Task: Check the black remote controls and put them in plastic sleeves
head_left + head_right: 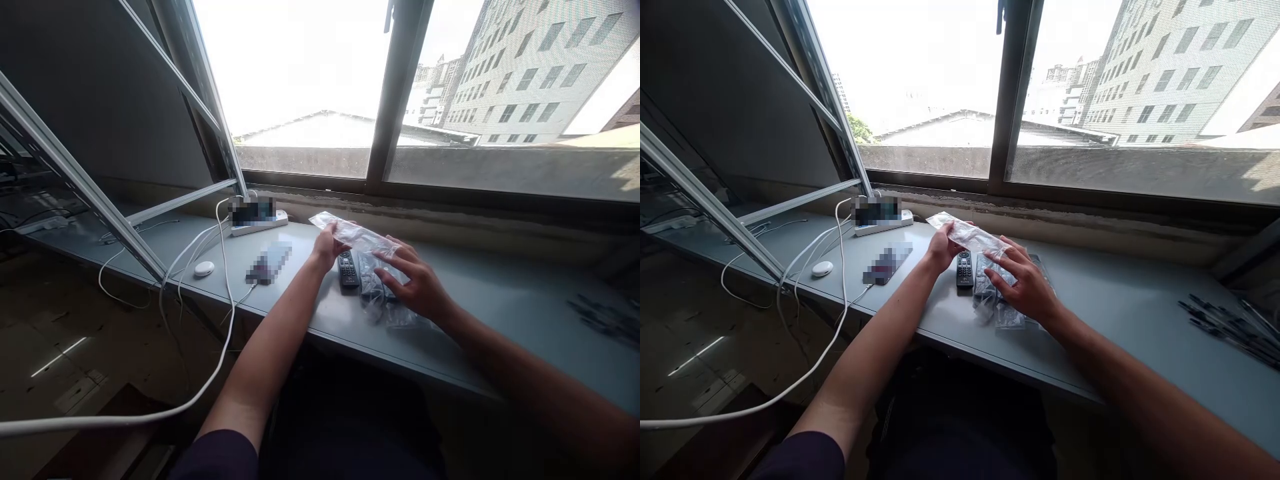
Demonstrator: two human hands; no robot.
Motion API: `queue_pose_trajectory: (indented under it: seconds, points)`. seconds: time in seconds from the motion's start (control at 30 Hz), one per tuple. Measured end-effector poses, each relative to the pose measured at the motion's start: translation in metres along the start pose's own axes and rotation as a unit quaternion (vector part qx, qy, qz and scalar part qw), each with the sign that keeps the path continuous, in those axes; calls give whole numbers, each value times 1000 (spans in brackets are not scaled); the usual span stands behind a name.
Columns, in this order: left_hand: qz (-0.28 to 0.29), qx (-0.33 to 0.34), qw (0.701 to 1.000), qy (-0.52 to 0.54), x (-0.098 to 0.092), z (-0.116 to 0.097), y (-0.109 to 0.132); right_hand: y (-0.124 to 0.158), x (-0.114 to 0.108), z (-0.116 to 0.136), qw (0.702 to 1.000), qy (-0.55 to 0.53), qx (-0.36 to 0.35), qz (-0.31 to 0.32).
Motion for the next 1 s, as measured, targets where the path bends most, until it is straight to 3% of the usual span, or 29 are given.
queue_pose_trajectory:
  seconds: [0.13,0.23,0.33,0.47,0.57,0.67,0.87,1.0]
  points:
    - [-102,17,994,33,-11,-2,-4,-1,1,3,1000,-12,-2,-1]
    - [-127,33,990,53,-17,-4,-4,0,1,4,1000,-14,-12,4]
    - [-81,40,995,42,-16,-6,-1,1,1,2,1000,-6,-11,21]
    - [57,20,996,61,-4,-7,6,4,3,0,998,11,23,56]
    - [82,1,993,91,2,-6,9,5,4,-1,996,9,41,84]
    - [50,-19,991,120,-1,-4,7,6,4,-1,995,5,38,90]
    - [-94,19,971,217,-19,-9,-1,5,3,-2,999,-4,8,45]
    - [-126,27,959,252,-25,-12,-2,6,6,-4,996,-2,22,91]
Point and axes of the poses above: each hand's wrist, its own y-axis away from the middle knuckle, its own x-axis out of the palm, z = x × y, the point moved 1 cm from there along -y, towards the middle knuckle, and after that the axes turned 14 degrees about -y, right-handed, at the moved point
